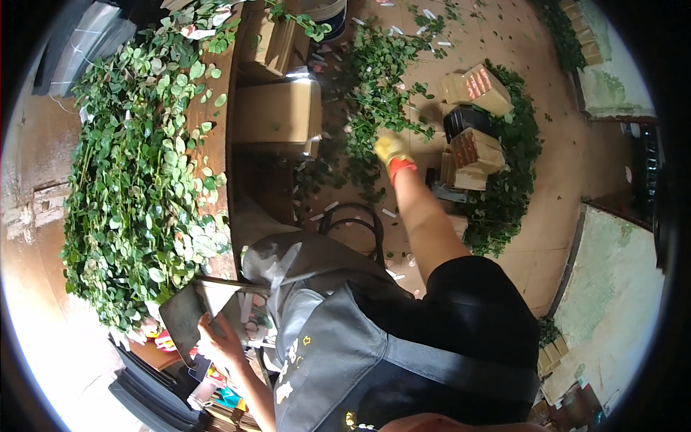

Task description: The person folds corrugated cardboard to form protective sleeves and places small bunches of pink roses inside, layering them with green leaves before securing the packages.

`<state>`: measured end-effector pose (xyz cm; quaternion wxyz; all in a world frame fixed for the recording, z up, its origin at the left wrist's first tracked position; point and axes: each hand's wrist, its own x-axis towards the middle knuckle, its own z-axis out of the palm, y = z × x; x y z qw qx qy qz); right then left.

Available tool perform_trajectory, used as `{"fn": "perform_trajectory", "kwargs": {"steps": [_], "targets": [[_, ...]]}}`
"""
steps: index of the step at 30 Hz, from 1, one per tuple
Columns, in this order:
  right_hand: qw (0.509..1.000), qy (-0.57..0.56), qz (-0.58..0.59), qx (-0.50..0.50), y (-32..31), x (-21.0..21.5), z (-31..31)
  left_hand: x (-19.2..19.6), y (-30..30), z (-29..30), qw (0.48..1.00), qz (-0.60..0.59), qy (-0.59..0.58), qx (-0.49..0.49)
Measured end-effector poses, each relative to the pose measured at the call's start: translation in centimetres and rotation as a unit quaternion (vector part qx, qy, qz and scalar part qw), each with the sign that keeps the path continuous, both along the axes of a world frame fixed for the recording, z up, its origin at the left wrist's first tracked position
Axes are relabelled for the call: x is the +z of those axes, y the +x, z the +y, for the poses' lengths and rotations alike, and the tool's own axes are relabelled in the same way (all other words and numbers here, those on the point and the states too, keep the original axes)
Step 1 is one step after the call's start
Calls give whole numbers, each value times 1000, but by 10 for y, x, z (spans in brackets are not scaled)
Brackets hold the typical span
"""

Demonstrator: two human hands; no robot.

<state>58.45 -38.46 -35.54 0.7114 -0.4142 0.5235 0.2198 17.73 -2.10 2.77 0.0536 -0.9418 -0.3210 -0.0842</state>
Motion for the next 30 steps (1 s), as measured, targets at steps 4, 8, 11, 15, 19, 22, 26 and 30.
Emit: {"fn": "perform_trajectory", "kwargs": {"steps": [4,8,11,15,19,22,26,30], "targets": [[988,86,-40,119,-35,16,79,2,4,-5,1000,0,1,2],[863,-167,-243,410,-7,1,90,-8,-7,-2,998,-35,-44,5],[883,-281,-275,256,23,3,99,-3,1,-12,997,-54,-45,-9],[864,-344,-162,329,65,-2,120,-17,-22,-8,992,-57,-112,31],[796,-359,-49,484,60,21,188,12,-10,-24,986,-21,-162,25],[839,-287,-109,450,78,-37,210,21,13,-11,991,-22,-122,-49],[887,-176,-310,293,84,-94,209,22,12,-4,987,-15,-146,-62],[906,-114,-233,333,86,-92,132,9,8,-2,986,-16,-157,-56]]}}
